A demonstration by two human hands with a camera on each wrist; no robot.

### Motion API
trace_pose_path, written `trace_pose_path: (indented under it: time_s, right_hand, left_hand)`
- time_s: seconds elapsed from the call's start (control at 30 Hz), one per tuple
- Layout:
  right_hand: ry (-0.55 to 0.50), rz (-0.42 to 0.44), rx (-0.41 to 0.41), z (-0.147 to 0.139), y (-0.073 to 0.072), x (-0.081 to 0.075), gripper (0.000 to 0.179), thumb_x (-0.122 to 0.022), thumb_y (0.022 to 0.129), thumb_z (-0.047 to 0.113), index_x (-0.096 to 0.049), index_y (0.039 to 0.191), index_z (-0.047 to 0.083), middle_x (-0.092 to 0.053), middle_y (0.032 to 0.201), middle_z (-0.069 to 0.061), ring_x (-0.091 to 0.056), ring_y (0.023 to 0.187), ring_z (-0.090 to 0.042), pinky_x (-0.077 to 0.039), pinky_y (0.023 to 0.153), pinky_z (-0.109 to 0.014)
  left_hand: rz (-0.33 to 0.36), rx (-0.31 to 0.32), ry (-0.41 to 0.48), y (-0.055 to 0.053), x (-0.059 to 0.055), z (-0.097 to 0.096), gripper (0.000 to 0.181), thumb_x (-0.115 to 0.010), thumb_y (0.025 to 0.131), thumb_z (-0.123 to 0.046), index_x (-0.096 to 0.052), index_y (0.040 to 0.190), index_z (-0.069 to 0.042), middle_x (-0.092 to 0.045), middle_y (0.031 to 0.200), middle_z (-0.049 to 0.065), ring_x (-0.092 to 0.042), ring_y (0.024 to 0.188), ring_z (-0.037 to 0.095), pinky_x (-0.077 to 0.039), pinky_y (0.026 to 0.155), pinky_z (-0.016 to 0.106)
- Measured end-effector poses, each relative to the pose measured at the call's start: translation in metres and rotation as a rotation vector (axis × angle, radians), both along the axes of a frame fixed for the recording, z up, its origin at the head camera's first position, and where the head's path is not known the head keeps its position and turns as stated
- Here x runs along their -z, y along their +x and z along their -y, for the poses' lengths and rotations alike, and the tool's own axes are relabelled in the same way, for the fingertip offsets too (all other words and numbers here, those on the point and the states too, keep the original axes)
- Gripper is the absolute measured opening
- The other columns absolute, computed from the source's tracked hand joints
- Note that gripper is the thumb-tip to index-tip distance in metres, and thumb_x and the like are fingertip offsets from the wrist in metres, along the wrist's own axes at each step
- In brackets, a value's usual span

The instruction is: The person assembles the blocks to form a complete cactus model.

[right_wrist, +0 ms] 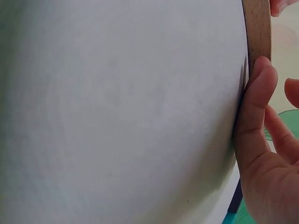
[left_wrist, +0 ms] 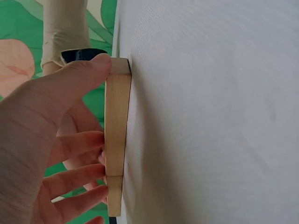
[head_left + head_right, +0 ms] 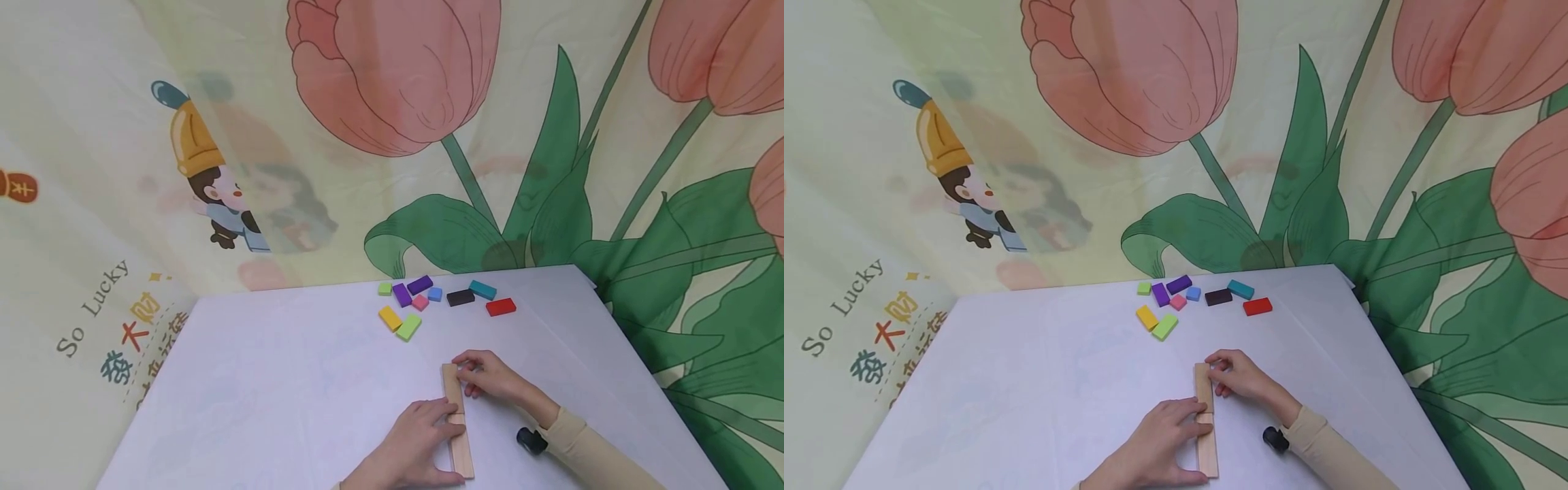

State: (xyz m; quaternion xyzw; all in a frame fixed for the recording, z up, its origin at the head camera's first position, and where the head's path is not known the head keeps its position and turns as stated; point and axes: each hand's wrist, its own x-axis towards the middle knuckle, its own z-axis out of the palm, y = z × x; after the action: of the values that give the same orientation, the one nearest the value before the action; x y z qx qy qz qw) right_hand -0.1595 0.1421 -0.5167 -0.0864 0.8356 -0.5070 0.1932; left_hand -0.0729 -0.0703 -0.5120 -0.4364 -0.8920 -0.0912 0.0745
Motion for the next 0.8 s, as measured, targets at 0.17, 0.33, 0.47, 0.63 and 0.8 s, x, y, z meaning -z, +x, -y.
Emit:
trace_pose_path:
  time_s: [0.17,0.33,0.47,0.63,0.8]
  right_hand:
    - [0.037,-0.005,0.069,-0.004,-0.01,-0.001,0.033,-0.064,0.092,0.019,-0.062,0.121,0.004,-0.062,0.084,-0.007,-0.062,0.059,-0.016,-0.056,0.063,-0.025]
    - [0.136,-0.121,0.302,-0.026,-0.039,-0.008,0.031,-0.063,0.093,0.02,-0.062,0.118,0.001,-0.063,0.098,-0.015,-0.061,0.074,-0.019,-0.055,0.065,-0.024]
    - [0.2,-0.242,0.4,-0.047,-0.062,-0.012,0.029,-0.061,0.094,0.017,-0.061,0.114,-0.004,-0.061,0.106,-0.022,-0.057,0.089,-0.027,-0.053,0.065,-0.025]
    - [0.251,-0.348,0.336,-0.044,-0.085,-0.016,0.028,-0.061,0.093,0.017,-0.064,0.11,-0.005,-0.063,0.101,-0.022,-0.058,0.089,-0.029,-0.052,0.07,-0.03]
    - [0.292,-0.405,0.22,-0.01,-0.109,-0.022,0.03,-0.062,0.092,0.018,-0.067,0.111,-0.004,-0.063,0.105,-0.02,-0.058,0.095,-0.03,-0.052,0.081,-0.04]
  left_hand:
    - [0.01,0.003,0.001,-0.001,0.0,0.0,0.061,-0.062,0.075,-0.074,-0.067,0.119,-0.031,-0.056,0.135,-0.004,-0.05,0.131,0.015,-0.044,0.102,0.033]
    - [0.026,-0.001,-0.01,-0.001,0.001,-0.001,0.062,-0.063,0.075,-0.073,-0.067,0.119,-0.031,-0.056,0.136,-0.004,-0.049,0.132,0.014,-0.044,0.1,0.031]
    - [0.05,-0.006,-0.025,-0.001,0.003,-0.002,0.063,-0.061,0.076,-0.074,-0.066,0.122,-0.031,-0.054,0.138,-0.004,-0.048,0.133,0.014,-0.045,0.1,0.031]
    - [0.047,-0.001,-0.026,0.0,0.002,-0.001,0.063,-0.06,0.078,-0.073,-0.066,0.123,-0.03,-0.054,0.139,-0.004,-0.048,0.133,0.015,-0.045,0.098,0.03]
    - [0.054,0.008,-0.024,0.001,0.001,-0.001,0.061,-0.06,0.079,-0.072,-0.065,0.123,-0.03,-0.054,0.138,-0.004,-0.048,0.133,0.013,-0.046,0.097,0.029]
